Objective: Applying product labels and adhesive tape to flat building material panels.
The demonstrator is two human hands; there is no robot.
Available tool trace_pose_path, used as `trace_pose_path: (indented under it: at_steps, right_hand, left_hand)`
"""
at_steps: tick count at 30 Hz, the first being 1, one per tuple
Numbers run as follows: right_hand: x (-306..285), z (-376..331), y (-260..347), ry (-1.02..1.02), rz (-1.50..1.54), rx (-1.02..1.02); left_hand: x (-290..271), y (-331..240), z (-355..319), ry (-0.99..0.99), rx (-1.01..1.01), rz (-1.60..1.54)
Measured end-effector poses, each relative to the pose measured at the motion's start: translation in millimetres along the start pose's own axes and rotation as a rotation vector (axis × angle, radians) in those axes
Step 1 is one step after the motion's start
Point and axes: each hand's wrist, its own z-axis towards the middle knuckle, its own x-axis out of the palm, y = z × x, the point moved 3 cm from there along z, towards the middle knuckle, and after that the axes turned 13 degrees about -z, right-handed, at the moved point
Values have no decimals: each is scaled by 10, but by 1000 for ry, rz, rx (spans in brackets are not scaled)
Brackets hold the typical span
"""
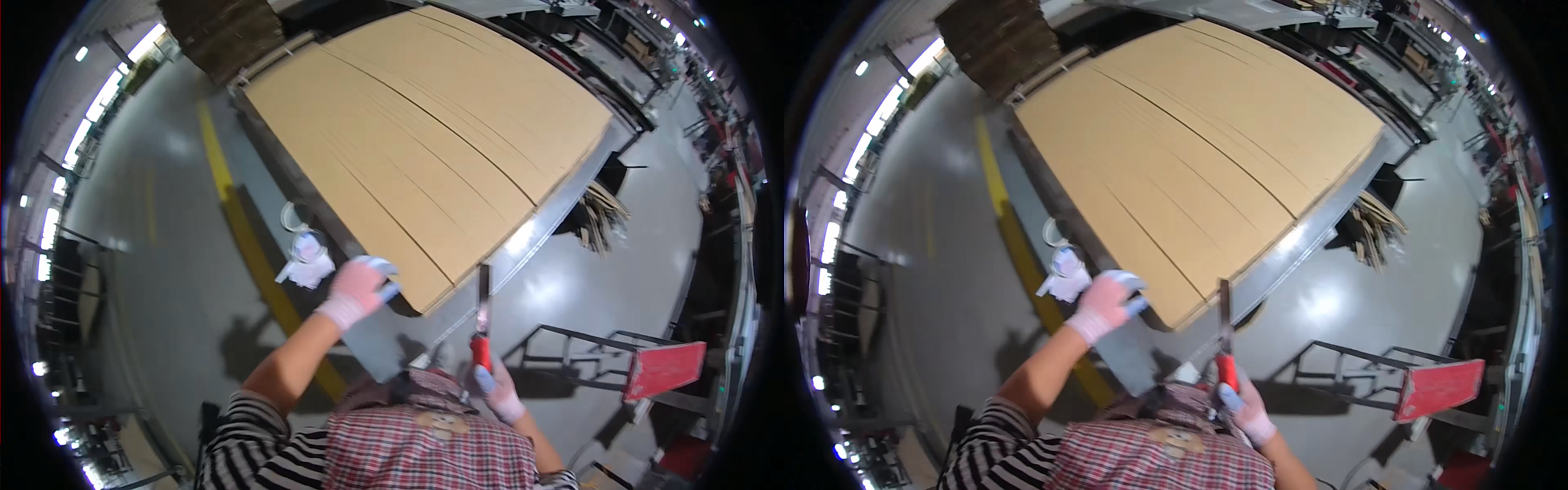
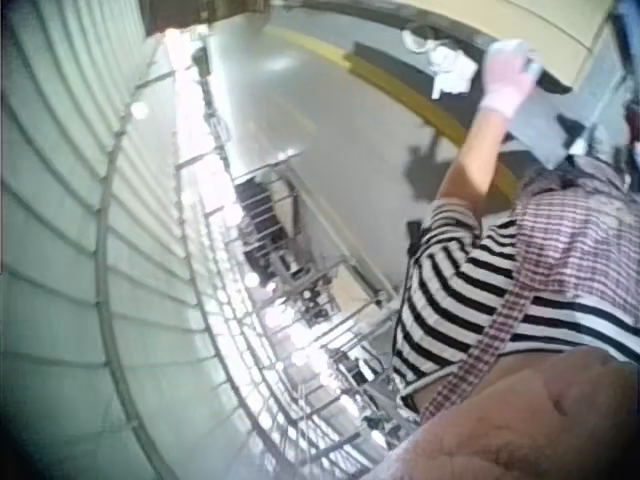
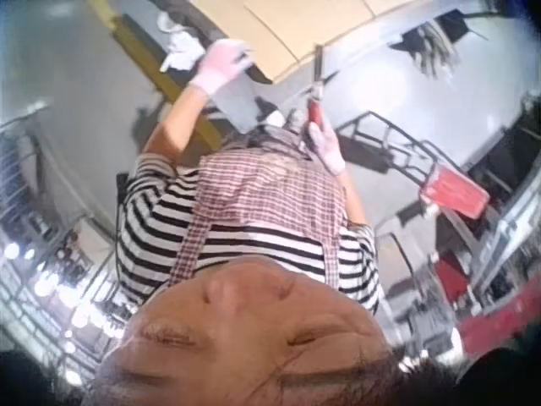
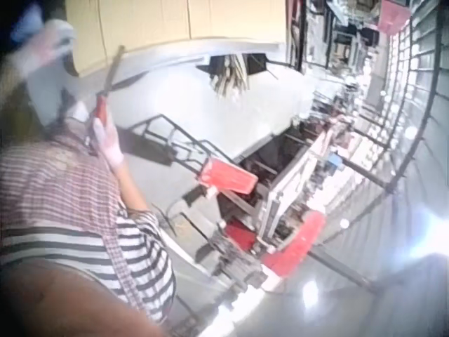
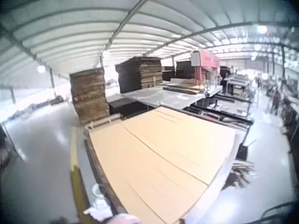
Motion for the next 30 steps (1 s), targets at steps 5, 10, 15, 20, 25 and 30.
trace_pose_path:
  at_steps: [5,10,15,20,25,30]
  right_hand:
    - [-285,-46,121,57,9,-9]
    - [-417,-9,-491,85,-8,9]
    - [-532,88,-481,158,16,101]
    - [-610,248,-66,132,-564,-141]
    - [-512,275,244,200,-728,-158]
    - [-255,279,522,304,-966,-43]
  left_hand:
    - [155,-370,691,567,-157,485]
    - [231,-406,841,689,-157,525]
    - [265,-365,885,747,-234,515]
    - [231,-327,912,748,-250,427]
    - [369,-1,818,602,-233,241]
    - [218,22,892,694,-228,168]
